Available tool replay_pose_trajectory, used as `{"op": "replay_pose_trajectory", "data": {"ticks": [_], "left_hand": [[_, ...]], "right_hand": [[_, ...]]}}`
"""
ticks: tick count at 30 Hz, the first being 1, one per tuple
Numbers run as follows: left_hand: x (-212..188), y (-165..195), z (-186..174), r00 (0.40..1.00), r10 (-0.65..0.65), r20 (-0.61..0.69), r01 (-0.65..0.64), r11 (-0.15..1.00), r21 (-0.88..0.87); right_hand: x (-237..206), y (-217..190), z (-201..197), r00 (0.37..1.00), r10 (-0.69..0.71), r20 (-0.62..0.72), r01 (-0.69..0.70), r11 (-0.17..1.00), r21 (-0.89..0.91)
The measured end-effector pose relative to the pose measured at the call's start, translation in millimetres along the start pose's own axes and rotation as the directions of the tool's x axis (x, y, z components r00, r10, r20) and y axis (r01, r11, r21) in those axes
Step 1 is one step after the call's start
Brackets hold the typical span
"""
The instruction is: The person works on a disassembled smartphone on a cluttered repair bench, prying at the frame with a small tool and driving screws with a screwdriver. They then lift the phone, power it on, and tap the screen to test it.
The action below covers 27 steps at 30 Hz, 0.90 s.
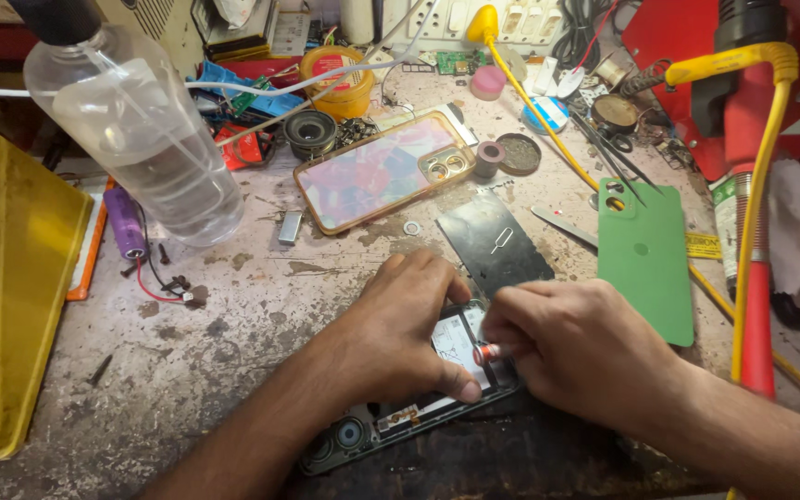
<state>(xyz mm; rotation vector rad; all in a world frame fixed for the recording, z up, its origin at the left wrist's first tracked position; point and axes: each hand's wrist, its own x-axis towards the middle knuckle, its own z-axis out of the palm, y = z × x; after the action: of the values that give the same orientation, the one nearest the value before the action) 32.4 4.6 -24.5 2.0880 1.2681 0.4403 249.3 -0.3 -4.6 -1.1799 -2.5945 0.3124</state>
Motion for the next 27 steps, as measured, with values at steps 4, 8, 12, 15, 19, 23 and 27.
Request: {"op": "replay_pose_trajectory", "data": {"ticks": [4, 8, 12, 15, 19, 23, 27], "left_hand": [[2.2, -3.4, 0.9, 1.000, 0.013, -0.016, -0.013, 1.000, -0.007], [2.5, -6.1, 2.6, 0.999, 0.033, -0.034, -0.033, 0.999, -0.023], [1.7, -6.7, 2.7, 0.999, 0.033, -0.010, -0.033, 0.999, 0.005], [1.3, -5.5, 1.6, 1.000, 0.026, -0.004, -0.026, 1.000, -0.015], [-0.1, -3.8, -1.0, 1.000, 0.017, 0.005, -0.017, 1.000, -0.019], [-4.5, -5.8, -5.0, 1.000, 0.024, 0.014, -0.024, 0.999, -0.038], [-11.9, -9.6, -9.6, 0.989, 0.144, -0.022, -0.144, 0.989, -0.029]], "right_hand": [[7.9, 2.2, -5.3, 0.998, 0.058, 0.009, -0.059, 0.991, 0.118], [1.3, 3.5, -6.0, 0.998, 0.057, 0.012, -0.058, 0.988, 0.143], [3.6, 1.7, -2.1, 0.999, 0.032, -0.024, -0.030, 0.996, 0.082], [23.1, 9.5, -12.1, 0.990, -0.065, -0.125, 0.075, 0.994, 0.078], [58.4, 37.8, -30.4, 0.929, 0.331, -0.169, -0.273, 0.916, 0.293], [68.4, 65.9, -20.4, 0.900, 0.423, -0.101, -0.244, 0.683, 0.689], [57.8, 88.6, -13.6, 0.907, 0.404, -0.122, -0.122, 0.529, 0.840]]}}
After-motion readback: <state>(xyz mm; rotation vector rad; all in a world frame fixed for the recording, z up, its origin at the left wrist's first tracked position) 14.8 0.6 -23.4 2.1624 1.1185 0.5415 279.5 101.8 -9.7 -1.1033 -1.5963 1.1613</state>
